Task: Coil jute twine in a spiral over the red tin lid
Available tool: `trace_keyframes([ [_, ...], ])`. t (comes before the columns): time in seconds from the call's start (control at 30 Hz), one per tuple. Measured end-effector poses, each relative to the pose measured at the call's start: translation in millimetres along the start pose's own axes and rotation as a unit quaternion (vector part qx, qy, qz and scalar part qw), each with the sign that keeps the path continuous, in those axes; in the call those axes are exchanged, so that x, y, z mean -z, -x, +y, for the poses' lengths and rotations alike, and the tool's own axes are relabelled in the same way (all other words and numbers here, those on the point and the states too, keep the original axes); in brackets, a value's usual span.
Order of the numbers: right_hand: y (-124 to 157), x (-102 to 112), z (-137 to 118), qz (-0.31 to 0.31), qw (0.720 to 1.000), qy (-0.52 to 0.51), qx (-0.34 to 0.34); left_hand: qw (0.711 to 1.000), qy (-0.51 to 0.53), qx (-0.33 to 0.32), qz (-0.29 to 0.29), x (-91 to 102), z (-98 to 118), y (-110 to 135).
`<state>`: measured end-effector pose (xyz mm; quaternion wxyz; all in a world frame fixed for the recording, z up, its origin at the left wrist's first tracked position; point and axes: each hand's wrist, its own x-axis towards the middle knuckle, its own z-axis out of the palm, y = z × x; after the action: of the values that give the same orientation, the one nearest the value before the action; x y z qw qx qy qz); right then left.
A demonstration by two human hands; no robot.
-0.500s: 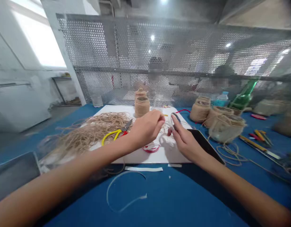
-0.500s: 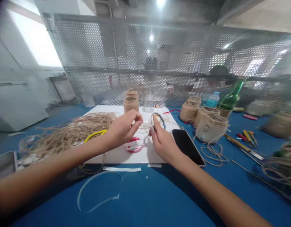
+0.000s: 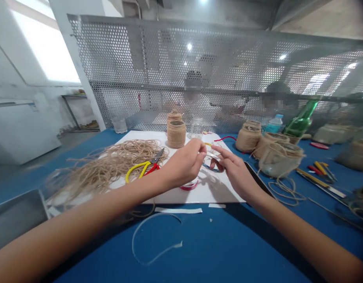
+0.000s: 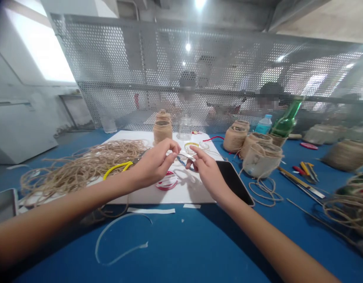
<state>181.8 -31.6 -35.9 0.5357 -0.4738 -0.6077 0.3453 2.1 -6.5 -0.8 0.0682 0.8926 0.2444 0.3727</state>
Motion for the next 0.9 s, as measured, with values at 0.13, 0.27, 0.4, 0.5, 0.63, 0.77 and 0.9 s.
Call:
trace_keyframes([
  [0.13,-3.3,3.0,6.0,0.015,0.999,-0.048,-0.019,0.996,-0.072,-0.041,-0.020,-5.3,1.4,4.1],
  [0.27,-6.0,6.8,8.8,0.028,0.997,-0.067,-0.023,0.984,-0.160,-0.071,-0.013,-8.8,1.2,5.4],
  [0.4,-4.2,6.5,3.9,0.034,0.997,-0.064,-0.015,0.979,-0.190,-0.077,0.003,-8.6,1.1,4.4],
  [0.5,-1.7,4.5,-1.2,0.029,0.998,-0.054,-0.006,0.975,-0.206,-0.084,0.014,-6.7,1.3,3.8],
  [0.63,-2.9,3.8,-1.0,0.018,0.999,-0.043,0.003,0.973,-0.212,-0.087,0.020,-7.2,2.1,5.0],
  [0.77,-7.4,5.6,5.4,0.024,0.999,-0.033,0.007,0.964,-0.245,-0.099,0.011,-13.7,3.2,8.3],
  [0.9,-9.3,5.9,9.5,0.031,0.999,-0.017,0.011,0.967,-0.236,-0.095,0.009,-18.9,3.5,10.1],
])
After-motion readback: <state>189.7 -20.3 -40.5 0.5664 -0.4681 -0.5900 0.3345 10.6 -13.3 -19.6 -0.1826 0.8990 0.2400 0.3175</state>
